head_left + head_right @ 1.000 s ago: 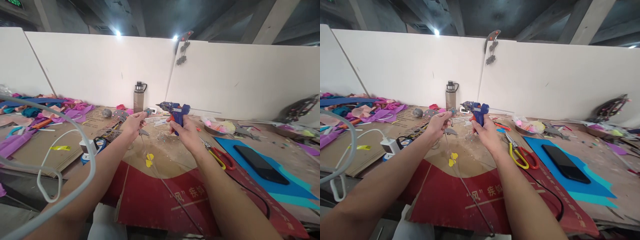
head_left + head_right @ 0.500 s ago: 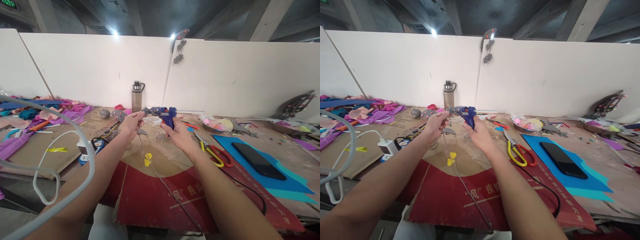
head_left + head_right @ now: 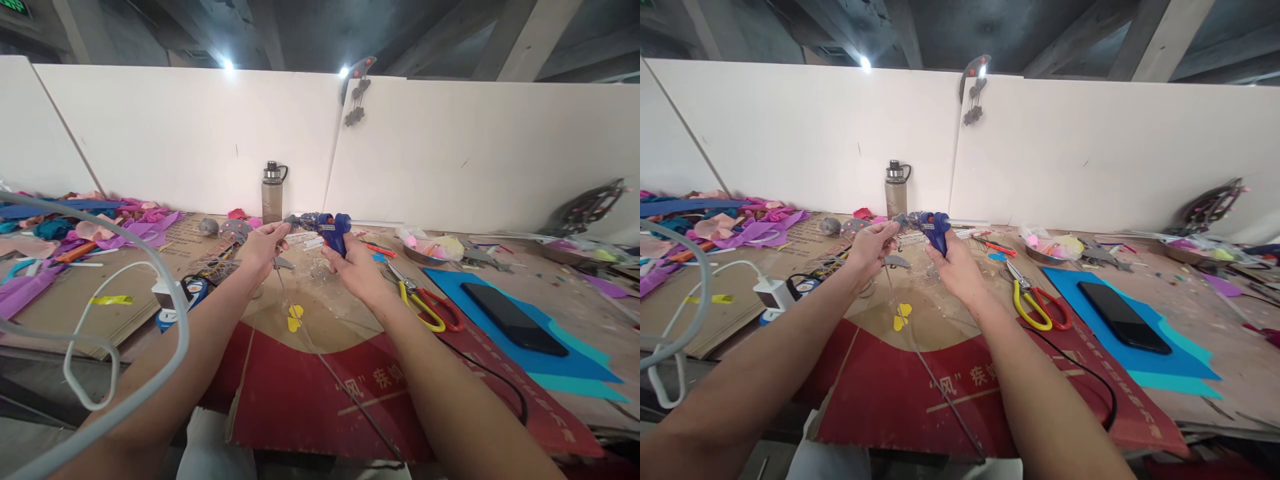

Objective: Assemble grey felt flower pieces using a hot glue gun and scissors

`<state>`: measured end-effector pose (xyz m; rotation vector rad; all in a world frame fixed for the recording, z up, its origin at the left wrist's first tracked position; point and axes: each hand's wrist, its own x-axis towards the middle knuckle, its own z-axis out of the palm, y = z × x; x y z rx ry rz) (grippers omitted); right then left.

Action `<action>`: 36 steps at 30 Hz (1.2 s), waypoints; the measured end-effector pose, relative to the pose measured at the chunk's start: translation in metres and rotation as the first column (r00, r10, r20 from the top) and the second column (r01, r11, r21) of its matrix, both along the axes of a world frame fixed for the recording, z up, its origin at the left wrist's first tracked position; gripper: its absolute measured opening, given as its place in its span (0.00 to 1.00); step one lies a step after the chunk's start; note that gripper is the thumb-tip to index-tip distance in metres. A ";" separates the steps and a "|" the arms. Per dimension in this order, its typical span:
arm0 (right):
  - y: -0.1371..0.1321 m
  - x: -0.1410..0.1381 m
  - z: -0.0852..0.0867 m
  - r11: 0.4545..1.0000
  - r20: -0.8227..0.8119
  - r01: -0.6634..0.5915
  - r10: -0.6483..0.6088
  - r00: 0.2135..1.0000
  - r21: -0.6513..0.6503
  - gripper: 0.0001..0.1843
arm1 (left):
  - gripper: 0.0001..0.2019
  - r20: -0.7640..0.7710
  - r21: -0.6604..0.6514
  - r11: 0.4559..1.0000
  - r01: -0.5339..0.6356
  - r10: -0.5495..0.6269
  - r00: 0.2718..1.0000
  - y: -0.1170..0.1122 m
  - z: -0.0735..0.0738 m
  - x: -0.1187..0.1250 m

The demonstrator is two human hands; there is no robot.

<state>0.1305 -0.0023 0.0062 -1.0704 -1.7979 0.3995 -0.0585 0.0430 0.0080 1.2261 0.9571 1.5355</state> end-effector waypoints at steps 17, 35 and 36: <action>-0.001 -0.001 0.001 1.000 0.007 -0.001 0.000 1.000 0.013 0.14 | 0.13 0.003 -0.008 1.000 0.007 -0.007 1.000 -0.003 0.003 0.002; -0.001 -0.001 0.002 0.999 -0.029 -0.032 0.033 0.999 0.024 0.12 | 0.16 -0.008 0.012 1.000 0.010 -0.010 1.000 -0.001 0.001 0.001; -0.001 -0.001 0.002 0.999 -0.030 -0.029 0.030 0.999 0.025 0.12 | 0.16 -0.011 0.015 1.000 0.012 -0.011 1.000 -0.001 0.001 0.001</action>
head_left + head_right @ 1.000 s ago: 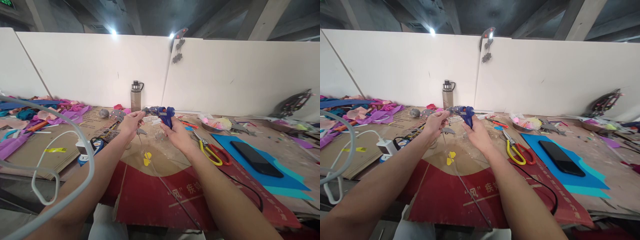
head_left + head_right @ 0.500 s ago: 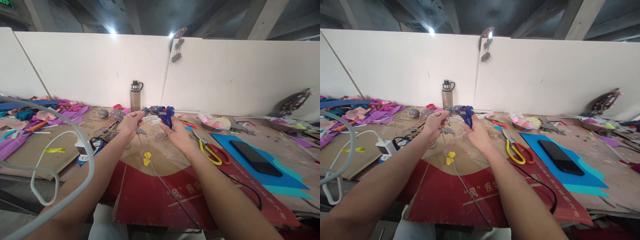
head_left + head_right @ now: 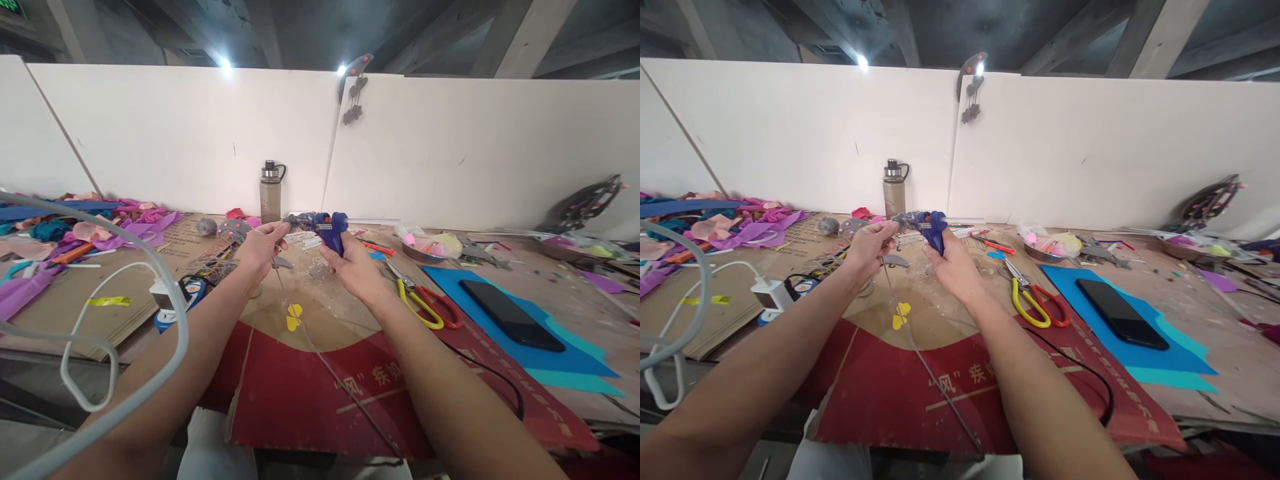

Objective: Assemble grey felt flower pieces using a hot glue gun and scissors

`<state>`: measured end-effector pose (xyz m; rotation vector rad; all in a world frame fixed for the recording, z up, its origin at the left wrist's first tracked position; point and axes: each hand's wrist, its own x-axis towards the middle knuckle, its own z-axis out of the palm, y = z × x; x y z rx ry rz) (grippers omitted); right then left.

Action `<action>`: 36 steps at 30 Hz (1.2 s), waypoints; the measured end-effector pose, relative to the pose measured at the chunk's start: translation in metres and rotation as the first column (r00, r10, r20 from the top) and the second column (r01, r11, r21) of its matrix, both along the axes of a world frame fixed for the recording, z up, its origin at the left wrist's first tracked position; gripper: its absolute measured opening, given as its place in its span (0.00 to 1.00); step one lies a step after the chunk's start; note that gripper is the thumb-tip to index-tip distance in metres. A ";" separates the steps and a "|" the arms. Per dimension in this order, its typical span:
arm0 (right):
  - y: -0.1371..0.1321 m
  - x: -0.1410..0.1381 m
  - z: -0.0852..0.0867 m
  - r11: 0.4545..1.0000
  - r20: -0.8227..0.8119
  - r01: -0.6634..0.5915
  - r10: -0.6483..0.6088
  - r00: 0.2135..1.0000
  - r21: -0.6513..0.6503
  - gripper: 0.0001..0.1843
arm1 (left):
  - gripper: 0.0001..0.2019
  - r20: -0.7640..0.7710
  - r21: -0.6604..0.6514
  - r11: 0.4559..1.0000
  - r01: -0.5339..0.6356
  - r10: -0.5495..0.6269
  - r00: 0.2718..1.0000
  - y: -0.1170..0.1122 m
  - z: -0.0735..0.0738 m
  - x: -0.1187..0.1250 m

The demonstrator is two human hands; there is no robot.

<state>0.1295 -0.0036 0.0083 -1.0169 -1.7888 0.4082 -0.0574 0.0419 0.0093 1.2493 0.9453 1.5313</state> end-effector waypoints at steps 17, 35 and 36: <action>0.005 0.000 -0.005 0.988 -0.192 -0.063 0.035 0.981 -0.138 0.12 | 0.16 0.067 -0.041 0.999 0.019 -0.016 0.998 0.005 -0.003 -0.003; 0.049 0.046 -0.029 0.715 0.407 0.498 -0.317 0.857 -0.491 0.13 | 0.15 -0.048 0.087 0.996 0.021 -0.017 0.999 -0.002 -0.003 0.006; 0.050 0.048 -0.031 0.709 0.503 0.549 -0.310 0.806 -0.442 0.14 | 0.15 -0.070 0.097 0.995 0.015 -0.008 0.997 -0.003 -0.003 0.008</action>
